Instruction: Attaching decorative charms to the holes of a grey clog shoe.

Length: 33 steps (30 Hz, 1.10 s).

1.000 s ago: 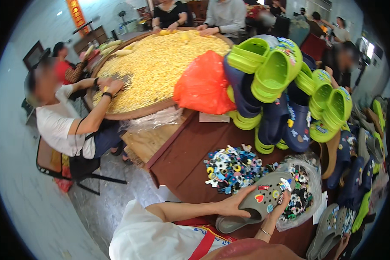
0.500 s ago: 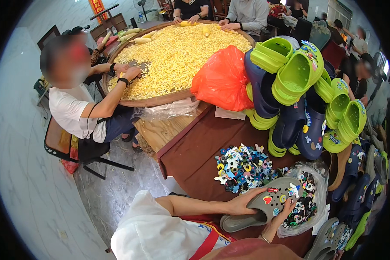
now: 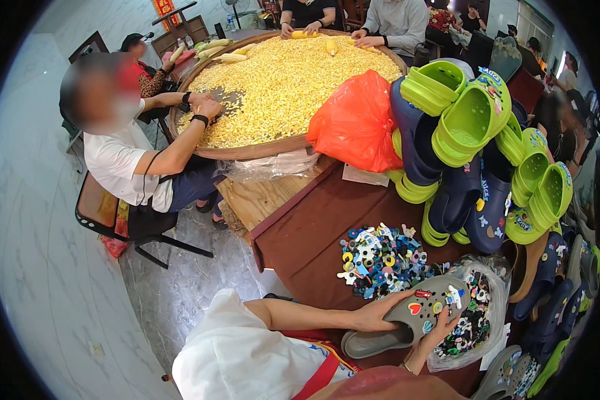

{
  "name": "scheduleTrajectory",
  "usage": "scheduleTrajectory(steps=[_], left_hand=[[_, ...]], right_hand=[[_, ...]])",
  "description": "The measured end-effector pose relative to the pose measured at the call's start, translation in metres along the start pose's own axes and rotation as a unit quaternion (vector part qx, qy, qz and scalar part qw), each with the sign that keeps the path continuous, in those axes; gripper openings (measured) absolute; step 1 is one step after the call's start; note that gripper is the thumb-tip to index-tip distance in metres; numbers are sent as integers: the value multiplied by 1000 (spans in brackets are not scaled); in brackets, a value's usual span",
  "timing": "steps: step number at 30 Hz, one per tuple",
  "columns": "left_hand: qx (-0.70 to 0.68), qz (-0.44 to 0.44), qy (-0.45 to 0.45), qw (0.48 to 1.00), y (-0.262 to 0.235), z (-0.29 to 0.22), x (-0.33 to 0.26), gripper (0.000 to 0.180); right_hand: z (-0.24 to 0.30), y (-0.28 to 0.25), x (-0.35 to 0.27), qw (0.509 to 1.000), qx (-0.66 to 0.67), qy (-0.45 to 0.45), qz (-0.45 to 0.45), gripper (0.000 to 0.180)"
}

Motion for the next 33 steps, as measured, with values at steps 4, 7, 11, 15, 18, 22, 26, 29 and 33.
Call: scheduleTrajectory(steps=[4, 7, 11, 15, 18, 22, 26, 29, 33], left_hand=[[-1, 3, 2, 1000, 4, -2, -3, 89], [2, 0, 7, 1000, 7, -4, -6, 89], [8, -11, 31, 999, 8, -2, -11, 89], [-21, -18, 0, 1000, 3, 2, -5, 88], [-36, -45, -23, 998, -4, 5, 3, 87], [-144, -97, -57, 983, -9, 7, 18, 89], [-179, -81, -104, 975, -3, 4, 21, 89], [-158, -79, -103, 979, 0, 6, 14, 89], [-108, -75, -63, 989, 4, 4, 5, 90]], right_hand=[[5, -3, -4, 1000, 22, 0, 1, 60], [7, -7, -8, 999, 43, 15, 9, 59], [-1, -18, -4, 999, 37, 8, 13, 60], [0, -9, 1, 999, -35, 15, 18, 66], [2, -3, 7, 997, 4, 26, 79, 68], [14, 6, -10, 984, 15, 121, 129, 72], [5, 0, -14, 983, -96, 108, 114, 68], [1, -7, -21, 985, -92, 111, 98, 63], [2, -11, -23, 985, -79, 118, 99, 62]])
Point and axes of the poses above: each hand's wrist, its own x-axis towards the middle knuckle, its own y-axis out of the palm, z = x × y, the point moved 3 cm from there along x, towards the middle knuckle, and after that the axes turned 13 degrees about -z, right-handed, at the moved point
